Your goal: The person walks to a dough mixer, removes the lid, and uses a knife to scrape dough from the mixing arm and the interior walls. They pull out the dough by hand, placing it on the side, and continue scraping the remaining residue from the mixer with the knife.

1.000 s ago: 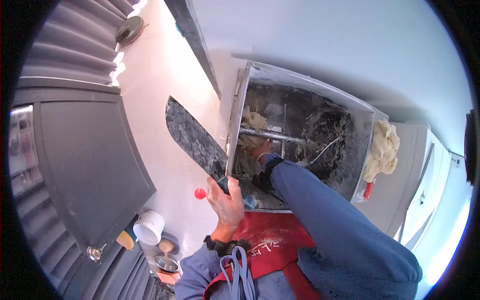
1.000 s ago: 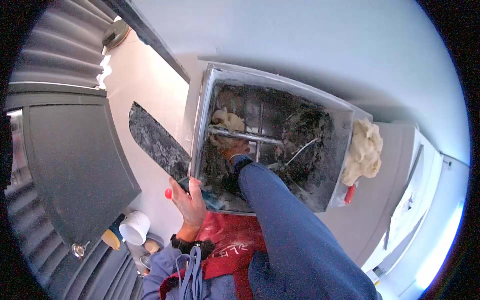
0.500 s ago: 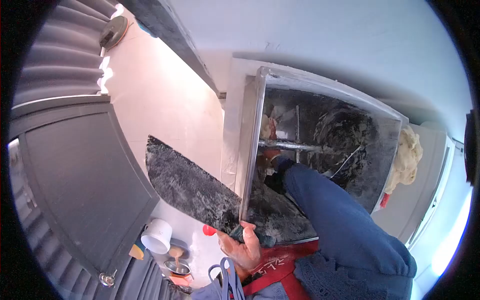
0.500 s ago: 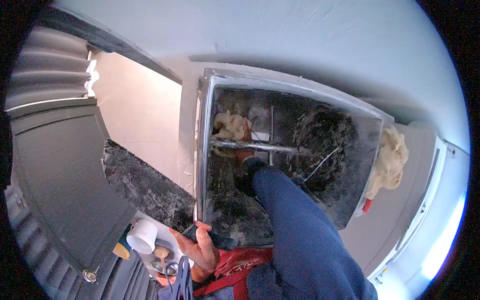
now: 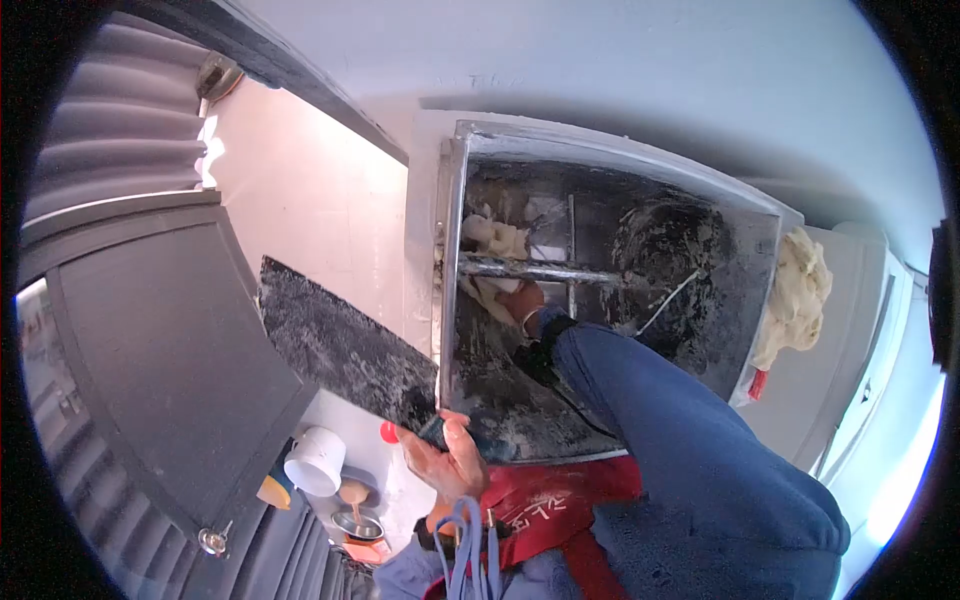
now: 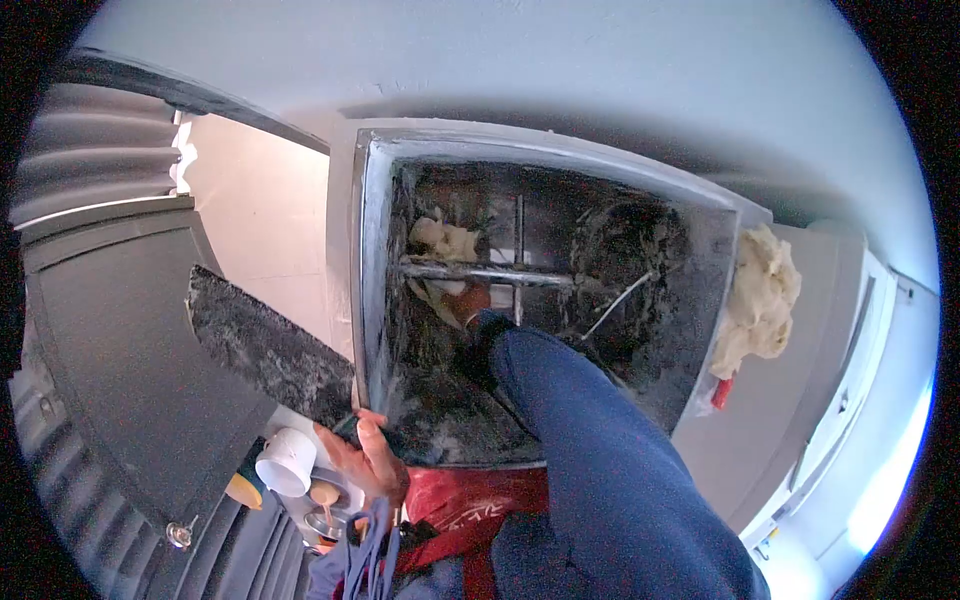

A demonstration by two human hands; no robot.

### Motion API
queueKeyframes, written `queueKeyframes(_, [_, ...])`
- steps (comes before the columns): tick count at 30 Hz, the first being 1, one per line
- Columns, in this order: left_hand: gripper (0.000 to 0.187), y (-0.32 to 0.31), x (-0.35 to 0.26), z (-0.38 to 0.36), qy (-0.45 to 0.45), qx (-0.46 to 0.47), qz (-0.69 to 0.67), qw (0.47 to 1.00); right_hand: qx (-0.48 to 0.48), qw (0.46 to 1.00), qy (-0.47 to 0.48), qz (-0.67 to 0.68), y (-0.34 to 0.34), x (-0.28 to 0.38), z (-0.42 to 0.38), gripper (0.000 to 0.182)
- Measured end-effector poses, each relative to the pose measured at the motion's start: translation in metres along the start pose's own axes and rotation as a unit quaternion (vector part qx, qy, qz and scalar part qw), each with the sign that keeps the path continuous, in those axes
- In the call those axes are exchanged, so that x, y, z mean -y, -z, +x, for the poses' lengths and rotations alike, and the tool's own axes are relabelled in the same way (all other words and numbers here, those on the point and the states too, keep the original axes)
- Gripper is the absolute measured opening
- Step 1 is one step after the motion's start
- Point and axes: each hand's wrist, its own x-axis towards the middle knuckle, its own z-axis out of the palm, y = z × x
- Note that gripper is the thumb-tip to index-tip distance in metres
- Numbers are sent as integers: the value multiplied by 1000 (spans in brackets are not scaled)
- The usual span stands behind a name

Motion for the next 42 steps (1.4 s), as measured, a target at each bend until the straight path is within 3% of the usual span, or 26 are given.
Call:
queueKeyframes(1, [38, 1, -3, 3, 2, 10, 9, 1000, 1, 1000, -1, -1, 1, -7, -4, 76])
queueKeyframes(4, [28, 3, -19, 11, -49, 37, 125, 990, 0, 985, 175, 6, -6, -47, 0, 71])
queueKeyframes(5, [23, 3, -16, 9, -19, 27, 87, 996, 2, 984, 176, 3, 4, -36, -12, 71])
queueKeyframes(8, [29, 9, -2, 4, -2, 71, 129, 989, 72, 989, 111, -65, 20, -33, -33, 77])
queueKeyframes(10, [21, 5, -8, 5, 8, 40, 91, 995, 67, 968, 108, -216, 12, -59, -19, 85])
queueKeyframes(11, [21, 5, -4, 5, 5, 35, 84, 996, 66, 968, 111, -216, 18, -40, -29, 85])
queueKeyframes(13, [19, 5, -4, 7, 1, 32, 64, 997, 186, 979, -22, -80, 49, 29, -67, 93])
queueKeyframes(14, [19, 5, -4, 7, -2, 33, 62, 998, 182, 980, -20, -80, 56, 40, -76, 93])
queueKeyframes(16, [19, 7, -1, 6, 24, 48, 61, 997, 122, 984, 109, -77, 64, 53, -99, 89])
queueKeyframes(17, [19, 7, -2, 7, 27, 47, 61, 997, 124, 983, 107, -79, 75, 75, -118, 89])
queueKeyframes(19, [19, 8, -5, 9, 4, 52, 50, 997, 193, 919, 214, -271, 99, 127, -162, 85])
queueKeyframes(20, [19, 9, -5, 9, 7, 56, 51, 997, 195, 920, 209, -269, 106, 142, -177, 85])
queueKeyframes(22, [19, 9, -4, 10, -12, 58, 57, 997, 198, 871, 257, -370, 113, 160, -192, 74])
queueKeyframes(29, [20, 8, 3, 5, 15, 41, 3, 999, 105, 865, 302, -387, 80, 112, -127, 60])
queueKeyframes(31, [42, 10, 7, 2, 26, 64, 34, 997, 104, 854, 321, -396, 67, 99, -115, 65])
queueKeyframes(35, [32, 5, -8, 8, 33, 33, -18, 999, 64, 872, 272, -402, 48, 80, -90, 72])
queueKeyframes(37, [39, 8, -6, 8, 11, 49, 19, 999, 111, 902, 193, -370, 45, 82, -88, 79])
queueKeyframes(42, [41, 8, -3, 7, 22, 44, -1, 999, 123, 925, 161, -323, 41, 71, -76, 90])
